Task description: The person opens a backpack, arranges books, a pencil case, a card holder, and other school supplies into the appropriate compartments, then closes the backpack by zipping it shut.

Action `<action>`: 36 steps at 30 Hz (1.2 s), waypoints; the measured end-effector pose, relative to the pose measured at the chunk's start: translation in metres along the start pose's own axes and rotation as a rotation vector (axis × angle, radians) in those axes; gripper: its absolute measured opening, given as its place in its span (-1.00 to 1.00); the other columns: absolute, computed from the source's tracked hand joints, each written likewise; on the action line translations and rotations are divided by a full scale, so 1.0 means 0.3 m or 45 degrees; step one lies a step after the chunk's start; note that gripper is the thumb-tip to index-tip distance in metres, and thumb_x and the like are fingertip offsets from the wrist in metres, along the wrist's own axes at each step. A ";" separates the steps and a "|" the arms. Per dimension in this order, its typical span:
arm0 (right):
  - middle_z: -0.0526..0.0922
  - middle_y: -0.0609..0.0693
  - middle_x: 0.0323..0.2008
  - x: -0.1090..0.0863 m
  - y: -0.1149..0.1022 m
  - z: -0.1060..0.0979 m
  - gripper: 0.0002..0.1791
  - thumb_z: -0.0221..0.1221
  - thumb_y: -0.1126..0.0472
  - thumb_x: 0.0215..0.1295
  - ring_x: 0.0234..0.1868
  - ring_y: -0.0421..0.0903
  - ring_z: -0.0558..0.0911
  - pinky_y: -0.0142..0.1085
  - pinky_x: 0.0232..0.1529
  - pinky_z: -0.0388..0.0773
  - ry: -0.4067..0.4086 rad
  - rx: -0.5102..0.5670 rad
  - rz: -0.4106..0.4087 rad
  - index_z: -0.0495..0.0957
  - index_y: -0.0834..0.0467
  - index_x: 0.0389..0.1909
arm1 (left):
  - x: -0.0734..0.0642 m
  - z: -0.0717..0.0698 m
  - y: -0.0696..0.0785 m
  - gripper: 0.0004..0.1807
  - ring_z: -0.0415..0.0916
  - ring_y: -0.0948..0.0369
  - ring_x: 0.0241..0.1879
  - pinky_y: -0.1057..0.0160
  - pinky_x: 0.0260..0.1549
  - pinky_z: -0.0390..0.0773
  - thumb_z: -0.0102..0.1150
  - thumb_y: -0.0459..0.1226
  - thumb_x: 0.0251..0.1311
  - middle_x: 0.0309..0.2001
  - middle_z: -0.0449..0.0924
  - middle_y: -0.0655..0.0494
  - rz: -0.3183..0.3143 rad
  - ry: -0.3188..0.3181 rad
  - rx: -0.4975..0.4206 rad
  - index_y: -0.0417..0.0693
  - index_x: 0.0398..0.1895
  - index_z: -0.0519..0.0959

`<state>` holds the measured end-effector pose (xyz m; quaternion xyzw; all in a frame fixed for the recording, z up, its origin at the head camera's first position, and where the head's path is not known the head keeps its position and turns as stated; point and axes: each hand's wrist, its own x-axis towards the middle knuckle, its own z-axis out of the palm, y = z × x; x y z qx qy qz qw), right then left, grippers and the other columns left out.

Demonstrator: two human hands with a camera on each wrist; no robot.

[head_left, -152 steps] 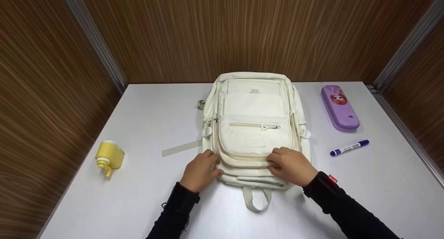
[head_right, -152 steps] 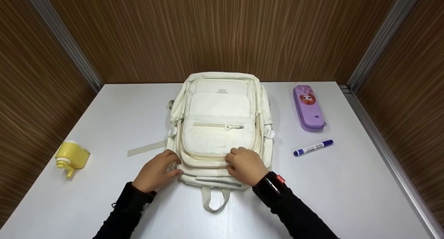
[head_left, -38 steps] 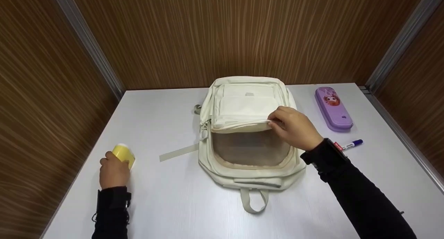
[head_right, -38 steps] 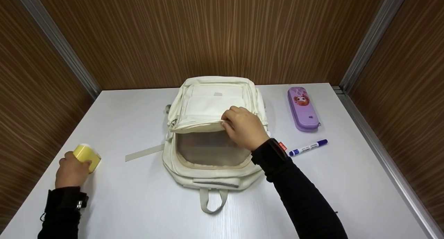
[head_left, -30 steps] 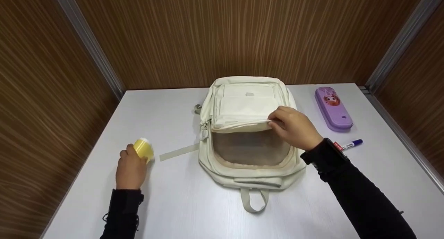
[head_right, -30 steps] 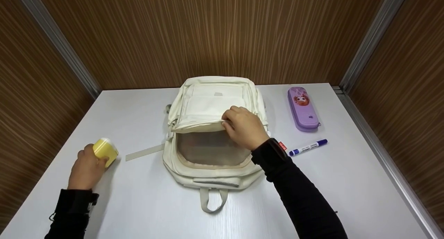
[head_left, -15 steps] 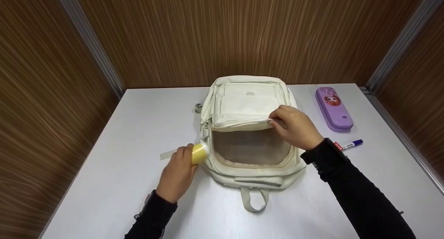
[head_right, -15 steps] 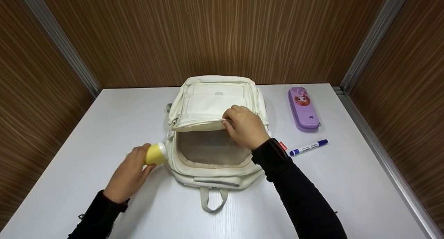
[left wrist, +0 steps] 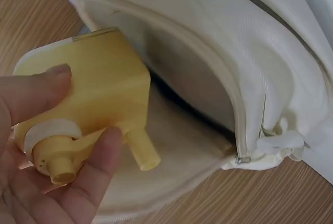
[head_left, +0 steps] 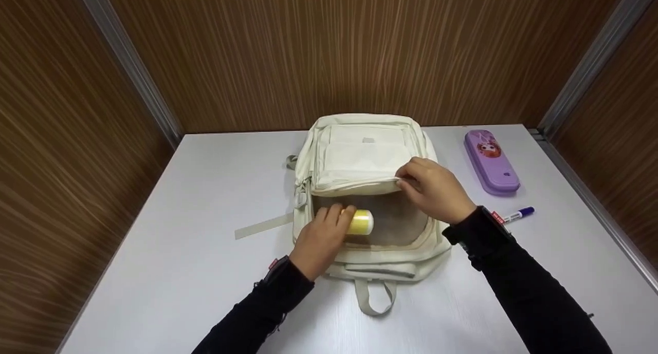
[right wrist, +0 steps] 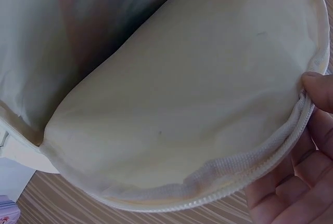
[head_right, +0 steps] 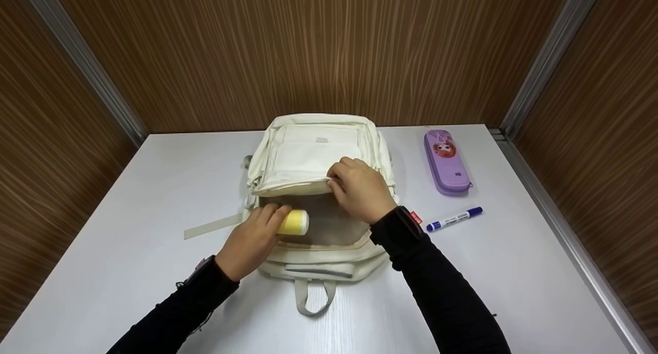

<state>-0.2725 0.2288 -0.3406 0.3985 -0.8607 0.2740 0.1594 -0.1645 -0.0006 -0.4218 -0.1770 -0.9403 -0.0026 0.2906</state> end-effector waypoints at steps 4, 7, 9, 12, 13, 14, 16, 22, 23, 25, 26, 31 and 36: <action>0.60 0.04 -0.37 0.000 0.000 0.004 -0.95 0.26 0.32 0.23 -0.31 -0.08 0.53 -0.16 -0.21 0.49 0.002 0.006 0.003 0.61 0.21 -0.31 | 0.033 0.054 0.005 -0.45 0.54 0.08 -0.20 0.29 -0.40 0.65 0.16 -0.52 0.04 -0.06 0.57 0.00 0.015 0.038 0.102 -0.05 0.15 0.43; 0.60 0.04 -0.38 0.000 -0.001 0.006 -0.95 0.26 0.31 0.24 -0.31 -0.08 0.53 -0.16 -0.22 0.48 0.006 0.008 -0.003 0.61 0.21 -0.31 | 0.051 0.088 0.005 -0.51 0.56 0.07 -0.23 0.29 -0.44 0.64 0.17 -0.51 0.02 -0.11 0.57 0.01 0.003 0.115 0.172 -0.05 0.08 0.45; 0.60 0.04 -0.38 0.000 0.000 0.005 -0.95 0.26 0.31 0.24 -0.32 -0.09 0.52 -0.16 -0.22 0.48 0.009 0.007 -0.004 0.61 0.21 -0.31 | 0.061 0.103 0.005 -0.53 0.57 0.08 -0.26 0.30 -0.52 0.63 0.19 -0.51 -0.01 -0.12 0.58 0.01 -0.003 0.160 0.204 -0.05 0.02 0.46; 0.59 0.04 -0.39 0.000 0.000 0.003 -0.94 0.26 0.30 0.25 -0.33 -0.09 0.52 -0.16 -0.23 0.47 0.013 0.013 -0.007 0.61 0.22 -0.31 | 0.071 0.114 0.005 -0.56 0.59 0.09 -0.31 0.31 -0.62 0.60 0.23 -0.49 -0.02 -0.14 0.59 0.02 -0.011 0.189 0.238 -0.04 -0.02 0.46; 0.59 0.04 -0.39 0.000 0.001 0.002 -0.94 0.26 0.30 0.25 -0.33 -0.08 0.52 -0.16 -0.23 0.47 0.012 0.014 -0.008 0.61 0.22 -0.31 | 0.072 0.116 0.005 -0.56 0.59 0.10 -0.33 0.31 -0.65 0.59 0.24 -0.49 -0.02 -0.15 0.59 0.02 -0.011 0.188 0.240 -0.04 -0.02 0.46; 0.59 0.04 -0.39 0.000 0.001 0.001 -0.94 0.26 0.29 0.25 -0.32 -0.08 0.52 -0.16 -0.23 0.48 0.011 0.014 -0.008 0.61 0.22 -0.31 | 0.073 0.117 0.006 -0.56 0.59 0.10 -0.34 0.32 -0.66 0.58 0.24 -0.48 -0.02 -0.14 0.59 0.02 -0.011 0.185 0.240 -0.04 -0.02 0.47; 0.60 0.04 -0.38 0.000 0.003 -0.001 -0.93 0.25 0.29 0.25 -0.32 -0.08 0.53 -0.15 -0.22 0.48 0.008 0.016 -0.006 0.61 0.22 -0.31 | 0.073 0.119 0.008 -0.54 0.60 0.10 -0.32 0.32 -0.64 0.60 0.24 -0.48 0.00 -0.12 0.60 0.02 -0.011 0.168 0.236 -0.05 0.02 0.47; 0.60 0.04 -0.37 -0.002 0.008 -0.006 -0.94 0.25 0.30 0.26 -0.30 -0.07 0.53 -0.15 -0.19 0.48 -0.003 0.009 0.007 0.61 0.22 -0.30 | 0.059 0.139 0.018 -0.37 0.62 0.04 -0.06 0.34 -0.50 0.66 0.21 -0.55 -0.03 0.07 0.56 -0.04 0.010 0.079 0.137 -0.11 0.21 0.45; 0.60 0.04 -0.37 -0.002 0.008 -0.007 -0.94 0.25 0.29 0.26 -0.30 -0.08 0.53 -0.15 -0.19 0.48 -0.005 0.008 0.009 0.61 0.22 -0.30 | 0.057 0.143 0.021 -0.34 0.61 0.03 -0.02 0.34 -0.50 0.66 0.21 -0.55 -0.05 0.11 0.55 -0.06 0.010 0.068 0.121 -0.12 0.24 0.44; 0.60 0.04 -0.36 -0.003 0.007 -0.007 -0.94 0.25 0.29 0.27 -0.30 -0.08 0.53 -0.15 -0.20 0.48 -0.005 0.009 0.009 0.61 0.22 -0.29 | 0.056 0.151 0.027 -0.32 0.60 0.01 0.03 0.34 -0.54 0.66 0.21 -0.54 -0.06 0.17 0.53 -0.07 0.005 0.070 0.122 -0.13 0.26 0.43; 0.60 0.04 -0.36 -0.004 0.007 -0.007 -0.94 0.25 0.29 0.26 -0.30 -0.08 0.52 -0.15 -0.20 0.48 -0.003 0.010 0.008 0.61 0.22 -0.29 | 0.057 0.155 0.029 -0.32 0.60 0.00 0.04 0.34 -0.57 0.65 0.20 -0.53 -0.05 0.18 0.52 -0.07 -0.001 0.071 0.129 -0.13 0.27 0.43; 0.60 0.04 -0.37 -0.005 0.007 -0.009 -0.94 0.25 0.31 0.25 -0.32 -0.09 0.52 -0.16 -0.22 0.47 0.009 0.023 0.004 0.61 0.22 -0.29 | 0.072 0.162 0.030 -0.30 0.57 -0.05 0.09 0.29 -0.58 0.66 0.15 -0.54 -0.02 0.22 0.48 -0.10 -0.036 0.014 0.113 -0.16 0.31 0.39; 0.60 0.03 -0.37 -0.002 0.005 -0.016 -0.94 0.25 0.32 0.24 -0.33 -0.11 0.51 -0.18 -0.23 0.46 0.020 0.036 0.012 0.61 0.22 -0.29 | 0.094 0.169 0.013 -0.26 0.58 -0.13 0.05 0.26 -0.62 0.64 0.13 -0.57 -0.08 0.21 0.48 -0.13 -0.051 -0.033 0.080 -0.18 0.32 0.39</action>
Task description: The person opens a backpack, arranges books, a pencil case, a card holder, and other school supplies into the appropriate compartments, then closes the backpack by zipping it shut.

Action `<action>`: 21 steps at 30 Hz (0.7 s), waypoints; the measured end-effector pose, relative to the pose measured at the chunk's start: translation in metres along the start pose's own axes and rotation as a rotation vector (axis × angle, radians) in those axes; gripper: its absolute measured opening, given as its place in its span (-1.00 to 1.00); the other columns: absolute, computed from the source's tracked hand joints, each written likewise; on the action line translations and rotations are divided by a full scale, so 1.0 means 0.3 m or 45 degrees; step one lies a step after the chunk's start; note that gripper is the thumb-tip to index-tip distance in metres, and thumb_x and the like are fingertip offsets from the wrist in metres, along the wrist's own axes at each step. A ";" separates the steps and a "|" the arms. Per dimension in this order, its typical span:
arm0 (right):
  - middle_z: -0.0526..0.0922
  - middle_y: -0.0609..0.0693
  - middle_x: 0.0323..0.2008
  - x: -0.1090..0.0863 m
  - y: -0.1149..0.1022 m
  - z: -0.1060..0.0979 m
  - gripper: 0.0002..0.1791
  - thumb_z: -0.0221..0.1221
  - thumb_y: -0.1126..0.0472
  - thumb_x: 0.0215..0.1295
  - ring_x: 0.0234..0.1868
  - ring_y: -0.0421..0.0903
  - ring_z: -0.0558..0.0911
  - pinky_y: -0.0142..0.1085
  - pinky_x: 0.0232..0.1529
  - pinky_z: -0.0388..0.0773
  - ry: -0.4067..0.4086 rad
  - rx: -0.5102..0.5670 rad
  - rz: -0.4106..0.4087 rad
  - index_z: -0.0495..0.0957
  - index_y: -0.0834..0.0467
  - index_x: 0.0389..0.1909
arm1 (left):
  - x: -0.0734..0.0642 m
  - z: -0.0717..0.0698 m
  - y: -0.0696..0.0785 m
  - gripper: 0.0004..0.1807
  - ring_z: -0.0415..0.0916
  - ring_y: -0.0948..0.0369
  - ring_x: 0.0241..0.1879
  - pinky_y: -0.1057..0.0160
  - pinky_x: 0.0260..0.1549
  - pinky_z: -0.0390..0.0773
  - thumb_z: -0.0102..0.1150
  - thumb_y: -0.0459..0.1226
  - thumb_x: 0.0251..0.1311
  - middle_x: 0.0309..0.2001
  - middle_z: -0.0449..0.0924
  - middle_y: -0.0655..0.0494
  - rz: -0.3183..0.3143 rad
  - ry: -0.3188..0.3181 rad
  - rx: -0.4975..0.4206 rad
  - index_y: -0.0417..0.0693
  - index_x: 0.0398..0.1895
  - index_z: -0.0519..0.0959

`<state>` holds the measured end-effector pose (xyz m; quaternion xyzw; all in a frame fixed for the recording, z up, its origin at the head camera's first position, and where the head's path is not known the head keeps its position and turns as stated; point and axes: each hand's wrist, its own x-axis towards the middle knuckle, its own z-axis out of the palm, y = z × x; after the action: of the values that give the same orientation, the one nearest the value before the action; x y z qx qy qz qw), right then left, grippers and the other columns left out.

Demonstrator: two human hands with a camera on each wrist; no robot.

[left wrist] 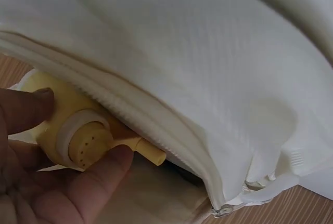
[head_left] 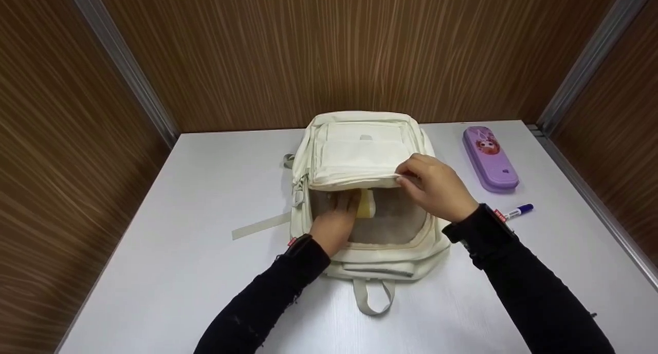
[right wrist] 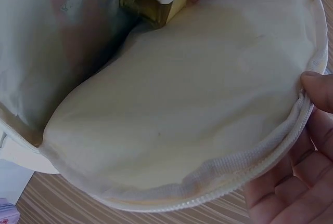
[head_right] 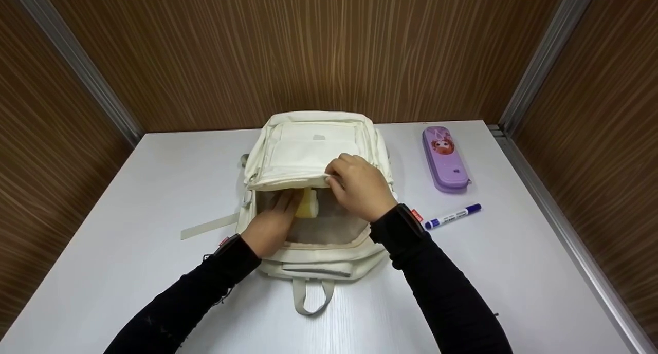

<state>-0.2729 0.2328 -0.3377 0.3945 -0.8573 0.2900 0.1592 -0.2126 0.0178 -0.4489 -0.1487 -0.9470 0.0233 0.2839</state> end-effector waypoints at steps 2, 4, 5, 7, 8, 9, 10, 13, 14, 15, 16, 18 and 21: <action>0.60 0.03 -0.36 -0.003 -0.002 -0.001 -0.94 0.25 0.32 0.24 -0.32 -0.11 0.51 -0.19 -0.23 0.46 0.010 0.003 -0.003 0.61 0.21 -0.29 | 0.007 0.004 -0.009 -0.26 0.59 -0.11 0.05 0.23 -0.59 0.66 0.15 -0.58 -0.08 0.20 0.49 -0.13 0.007 -0.006 0.021 -0.18 0.32 0.39; 0.60 0.03 -0.36 -0.003 -0.003 -0.003 -0.94 0.26 0.34 0.23 -0.32 -0.11 0.51 -0.19 -0.23 0.46 0.027 0.003 -0.013 0.61 0.21 -0.29 | 0.019 0.006 -0.020 -0.19 0.56 -0.11 0.09 0.14 -0.44 0.69 0.27 -0.53 -0.15 0.22 0.47 -0.15 0.011 -0.047 0.024 -0.19 0.35 0.36; 0.60 0.03 -0.36 -0.003 -0.004 -0.004 -0.94 0.26 0.34 0.23 -0.31 -0.11 0.51 -0.20 -0.22 0.45 0.035 0.001 -0.022 0.61 0.21 -0.29 | 0.025 0.006 -0.025 -0.13 0.54 -0.11 0.10 0.08 -0.34 0.70 0.38 -0.46 -0.19 0.23 0.45 -0.16 0.017 -0.080 0.039 -0.20 0.36 0.33; 0.59 0.03 -0.36 -0.003 -0.005 -0.006 -0.94 0.27 0.34 0.23 -0.31 -0.11 0.51 -0.21 -0.22 0.45 0.053 -0.004 -0.044 0.61 0.21 -0.29 | 0.039 0.010 -0.034 -0.02 0.52 -0.10 0.13 -0.06 -0.17 0.67 0.52 -0.34 -0.26 0.24 0.44 -0.16 0.027 -0.141 0.085 -0.21 0.37 0.30; 0.59 0.04 -0.36 -0.003 -0.006 -0.007 -0.94 0.27 0.35 0.22 -0.31 -0.11 0.50 -0.21 -0.23 0.45 0.061 -0.007 -0.054 0.61 0.21 -0.30 | 0.047 0.012 -0.038 0.06 0.49 -0.11 0.16 -0.13 -0.09 0.63 0.57 -0.27 -0.33 0.26 0.43 -0.16 0.035 -0.187 0.119 -0.21 0.38 0.28; 0.59 0.04 -0.37 -0.003 -0.007 -0.008 -0.94 0.27 0.35 0.22 -0.31 -0.11 0.50 -0.22 -0.23 0.45 0.068 -0.008 -0.065 0.61 0.21 -0.30 | 0.056 0.016 -0.041 0.06 0.48 -0.11 0.17 -0.16 -0.04 0.60 0.58 -0.22 -0.30 0.27 0.42 -0.15 0.035 -0.236 0.136 -0.21 0.39 0.26; 0.59 0.04 -0.36 -0.003 -0.008 -0.009 -0.95 0.27 0.34 0.22 -0.31 -0.11 0.51 -0.22 -0.23 0.45 0.072 -0.011 -0.073 0.61 0.21 -0.30 | 0.066 0.021 -0.043 -0.02 0.49 -0.10 0.17 -0.16 -0.04 0.61 0.53 -0.19 -0.18 0.26 0.44 -0.14 0.030 -0.260 0.157 -0.20 0.38 0.28; 0.59 0.04 -0.37 -0.005 -0.011 -0.011 -0.95 0.26 0.35 0.23 -0.31 -0.11 0.51 -0.22 -0.23 0.45 0.080 -0.017 -0.095 0.60 0.22 -0.30 | 0.106 0.032 -0.050 -0.29 0.44 -0.12 0.24 -0.20 0.13 0.49 0.21 -0.10 0.24 0.32 0.41 -0.13 -0.100 -0.424 -0.027 -0.17 0.40 0.28; 0.59 0.04 -0.37 -0.006 -0.012 -0.011 -0.95 0.26 0.35 0.23 -0.30 -0.10 0.51 -0.22 -0.23 0.45 0.079 -0.020 -0.099 0.60 0.21 -0.30 | 0.120 0.033 -0.053 -0.28 0.40 -0.13 0.28 -0.19 0.18 0.45 0.15 -0.02 0.29 0.35 0.38 -0.13 -0.177 -0.494 -0.131 -0.15 0.42 0.26; 0.60 0.04 -0.37 -0.007 -0.013 -0.012 -0.95 0.26 0.35 0.22 -0.30 -0.10 0.51 -0.21 -0.23 0.45 0.080 -0.020 -0.104 0.60 0.21 -0.30 | 0.134 0.034 -0.057 -0.33 0.37 -0.14 0.31 -0.16 0.25 0.40 0.05 -0.01 0.36 0.37 0.36 -0.14 -0.265 -0.530 -0.258 -0.14 0.43 0.26; 0.60 0.03 -0.37 -0.008 -0.014 -0.013 -0.95 0.26 0.35 0.22 -0.30 -0.10 0.51 -0.21 -0.23 0.45 0.081 -0.023 -0.109 0.60 0.21 -0.31 | 0.147 0.036 -0.061 -0.29 0.32 -0.13 0.35 -0.12 0.32 0.32 0.05 0.04 0.34 0.39 0.33 -0.15 -0.354 -0.540 -0.383 -0.14 0.44 0.25; 0.60 0.03 -0.37 -0.012 -0.013 -0.014 -0.95 0.27 0.36 0.22 -0.30 -0.10 0.51 -0.21 -0.23 0.45 0.084 -0.021 -0.118 0.60 0.21 -0.31 | 0.168 0.038 -0.071 -0.18 0.20 -0.09 0.43 0.00 0.43 0.17 0.09 0.14 0.27 0.45 0.24 -0.14 -0.525 -0.558 -0.583 -0.12 0.47 0.21; 0.60 0.04 -0.37 -0.014 -0.014 -0.014 -0.94 0.27 0.36 0.22 -0.30 -0.09 0.52 -0.22 -0.23 0.45 0.092 -0.013 -0.135 0.60 0.21 -0.30 | 0.182 0.056 -0.090 -0.07 0.14 -0.01 0.46 0.06 0.48 0.04 0.21 0.17 0.12 0.44 0.24 -0.12 -0.570 -0.465 -0.650 -0.16 0.45 0.21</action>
<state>-0.2669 0.2357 -0.3350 0.4277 -0.8304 0.2907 0.2072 -0.2724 0.0087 -0.4306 0.0024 -0.9663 -0.2498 0.0624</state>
